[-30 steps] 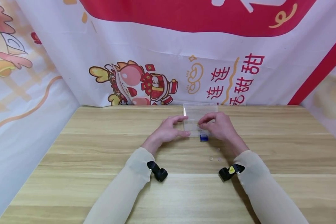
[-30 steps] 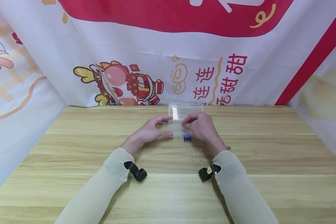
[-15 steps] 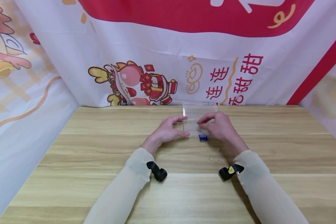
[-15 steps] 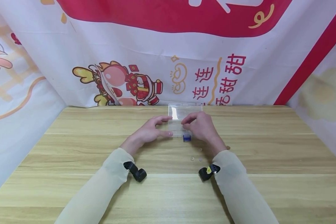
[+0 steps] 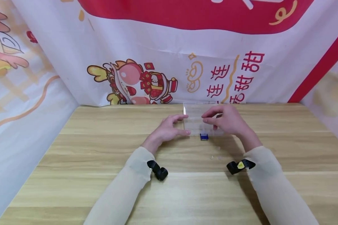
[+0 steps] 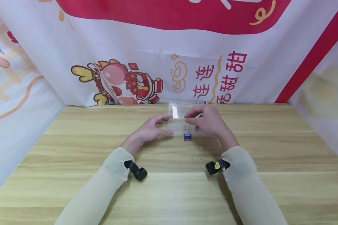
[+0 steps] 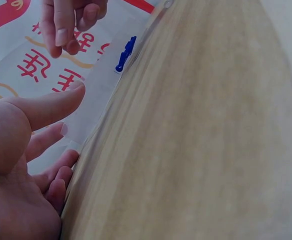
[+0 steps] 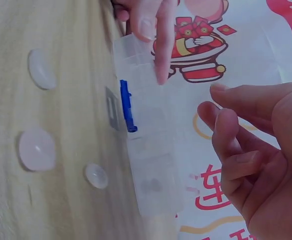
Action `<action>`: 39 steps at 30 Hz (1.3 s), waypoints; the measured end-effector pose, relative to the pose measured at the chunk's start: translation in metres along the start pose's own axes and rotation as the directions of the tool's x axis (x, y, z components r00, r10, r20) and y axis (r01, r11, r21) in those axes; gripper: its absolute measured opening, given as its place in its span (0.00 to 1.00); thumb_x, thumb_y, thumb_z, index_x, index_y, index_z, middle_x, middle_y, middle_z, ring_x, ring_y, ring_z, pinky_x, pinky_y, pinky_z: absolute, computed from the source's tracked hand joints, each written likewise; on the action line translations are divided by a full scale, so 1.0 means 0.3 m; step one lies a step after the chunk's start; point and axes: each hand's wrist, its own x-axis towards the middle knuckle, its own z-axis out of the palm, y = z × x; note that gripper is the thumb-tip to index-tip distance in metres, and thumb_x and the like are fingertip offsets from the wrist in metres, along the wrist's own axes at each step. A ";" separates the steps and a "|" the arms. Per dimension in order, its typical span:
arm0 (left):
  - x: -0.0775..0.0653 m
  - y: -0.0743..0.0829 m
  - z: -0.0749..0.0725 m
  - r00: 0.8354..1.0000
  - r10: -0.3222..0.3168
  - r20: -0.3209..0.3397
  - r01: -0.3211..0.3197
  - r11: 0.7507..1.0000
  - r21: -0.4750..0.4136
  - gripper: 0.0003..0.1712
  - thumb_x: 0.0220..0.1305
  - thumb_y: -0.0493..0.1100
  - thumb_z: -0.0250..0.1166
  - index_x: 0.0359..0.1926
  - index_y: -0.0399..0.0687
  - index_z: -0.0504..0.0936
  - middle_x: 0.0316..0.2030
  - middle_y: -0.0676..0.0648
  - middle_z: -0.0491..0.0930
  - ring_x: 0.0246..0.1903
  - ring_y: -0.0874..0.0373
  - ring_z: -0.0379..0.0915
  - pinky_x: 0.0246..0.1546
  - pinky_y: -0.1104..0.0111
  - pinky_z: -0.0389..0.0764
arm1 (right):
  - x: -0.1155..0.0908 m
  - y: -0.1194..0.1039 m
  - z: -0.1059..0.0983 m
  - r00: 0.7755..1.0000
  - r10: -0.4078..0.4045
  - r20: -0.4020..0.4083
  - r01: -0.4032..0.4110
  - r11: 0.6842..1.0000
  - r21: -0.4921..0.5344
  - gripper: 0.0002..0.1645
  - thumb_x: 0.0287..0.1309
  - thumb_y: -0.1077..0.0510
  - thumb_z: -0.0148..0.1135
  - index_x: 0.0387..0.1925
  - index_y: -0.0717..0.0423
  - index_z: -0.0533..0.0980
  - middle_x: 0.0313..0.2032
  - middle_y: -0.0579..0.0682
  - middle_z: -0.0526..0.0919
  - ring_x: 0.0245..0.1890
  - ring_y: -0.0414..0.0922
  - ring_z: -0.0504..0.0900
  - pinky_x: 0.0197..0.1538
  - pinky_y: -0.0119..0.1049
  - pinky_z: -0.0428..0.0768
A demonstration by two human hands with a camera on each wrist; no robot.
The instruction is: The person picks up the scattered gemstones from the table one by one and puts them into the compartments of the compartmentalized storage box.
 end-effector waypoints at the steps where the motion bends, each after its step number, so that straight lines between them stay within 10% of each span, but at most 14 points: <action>1: 0.000 0.002 -0.001 1.000 0.001 -0.001 -0.001 1.000 0.000 0.40 0.62 0.50 0.78 0.74 0.68 0.75 0.77 0.51 0.68 0.77 0.46 0.59 0.81 0.43 0.59 | -0.002 -0.002 -0.006 1.000 -0.004 -0.001 0.004 1.000 0.000 0.11 0.69 0.54 0.71 0.49 0.52 0.88 0.44 0.53 0.90 0.29 0.50 0.85 0.31 0.36 0.82; 39: -0.004 0.007 -0.003 1.000 -0.025 0.000 0.025 1.000 -0.016 0.41 0.62 0.50 0.79 0.74 0.68 0.74 0.78 0.51 0.67 0.77 0.47 0.59 0.81 0.44 0.59 | -0.257 0.348 -0.226 0.951 0.189 0.245 -0.190 0.982 -0.017 0.26 0.59 0.54 0.78 0.58 0.57 0.84 0.44 0.54 0.86 0.41 0.40 0.80 0.42 0.30 0.80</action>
